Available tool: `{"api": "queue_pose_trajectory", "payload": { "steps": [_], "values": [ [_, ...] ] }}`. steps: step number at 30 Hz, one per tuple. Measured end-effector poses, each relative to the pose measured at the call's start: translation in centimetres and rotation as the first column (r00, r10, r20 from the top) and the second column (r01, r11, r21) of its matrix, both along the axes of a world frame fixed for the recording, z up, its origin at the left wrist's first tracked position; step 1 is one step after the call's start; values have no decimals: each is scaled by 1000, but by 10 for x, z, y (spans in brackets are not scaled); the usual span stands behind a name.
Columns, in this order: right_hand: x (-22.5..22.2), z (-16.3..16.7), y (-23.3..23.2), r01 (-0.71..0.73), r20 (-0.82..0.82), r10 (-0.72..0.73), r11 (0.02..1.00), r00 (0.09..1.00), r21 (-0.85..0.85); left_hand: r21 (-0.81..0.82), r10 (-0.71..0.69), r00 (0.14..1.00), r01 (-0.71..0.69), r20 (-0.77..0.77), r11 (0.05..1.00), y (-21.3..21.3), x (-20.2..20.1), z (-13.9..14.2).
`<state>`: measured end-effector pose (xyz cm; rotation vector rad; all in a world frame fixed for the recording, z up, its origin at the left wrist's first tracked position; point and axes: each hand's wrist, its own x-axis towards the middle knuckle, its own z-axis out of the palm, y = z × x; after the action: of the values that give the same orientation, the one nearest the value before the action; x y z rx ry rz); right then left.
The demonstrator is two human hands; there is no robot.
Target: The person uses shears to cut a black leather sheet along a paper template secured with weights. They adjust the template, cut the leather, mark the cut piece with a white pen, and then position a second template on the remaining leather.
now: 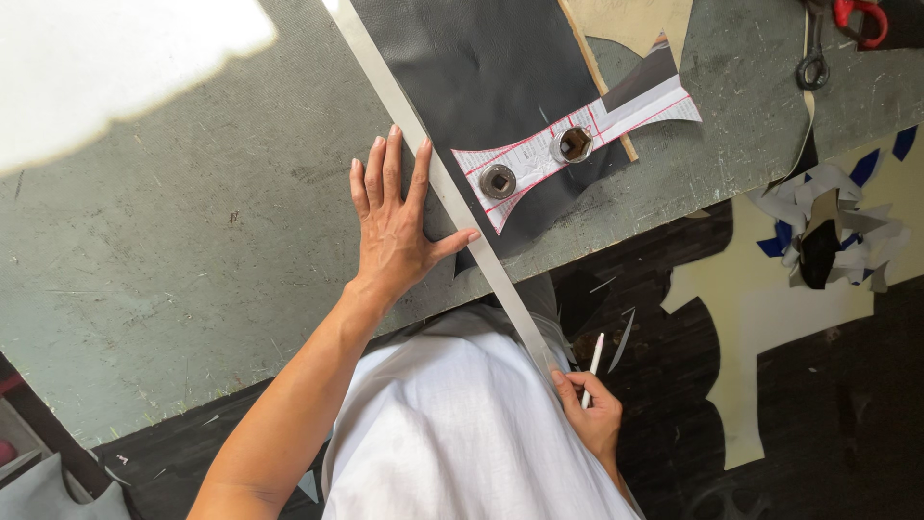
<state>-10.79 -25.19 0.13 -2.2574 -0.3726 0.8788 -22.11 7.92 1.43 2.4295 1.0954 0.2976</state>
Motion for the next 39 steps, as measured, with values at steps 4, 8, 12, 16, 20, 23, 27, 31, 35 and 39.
{"api": "queue_pose_trajectory", "payload": {
  "steps": [4,8,12,16,20,23,27,31,35,39],
  "values": [
    [0,0,-1,17,-13,-17,1000,1000,-6,-10,0,1000,0,-3,1000,0,0,-1],
    [-1,1,-2,10,-20,-9,1000,1000,14,-5,-1,1000,1,3,1000,0,0,-1],
    [-1,1,-3,15,-29,-15,1000,999,0,-3,-1,1000,1,3,1000,0,-1,-2],
    [-1,1,-5,30,-56,-31,999,998,-26,-8,0,1000,0,7,1000,0,-1,-2],
    [-2,1,-6,34,-73,-35,999,997,-18,-12,-2,1000,2,2,1000,1,-1,-2],
    [-2,1,-5,29,-63,-31,999,998,-34,-20,-1,1000,1,0,1000,1,-1,-2],
    [-3,2,-5,39,-69,-42,998,997,-42,-36,1,1000,0,11,999,1,0,-3],
    [-4,2,-6,37,-68,-39,999,997,-39,-34,-3,1000,3,12,999,1,0,-3],
    [-4,1,-7,36,-65,-37,999,997,-19,-31,-4,1000,5,14,1000,1,-2,-4],
    [-4,0,-8,41,-80,-43,999,996,-25,-20,-4,1000,4,12,1000,0,-3,-5]
  ]
}}
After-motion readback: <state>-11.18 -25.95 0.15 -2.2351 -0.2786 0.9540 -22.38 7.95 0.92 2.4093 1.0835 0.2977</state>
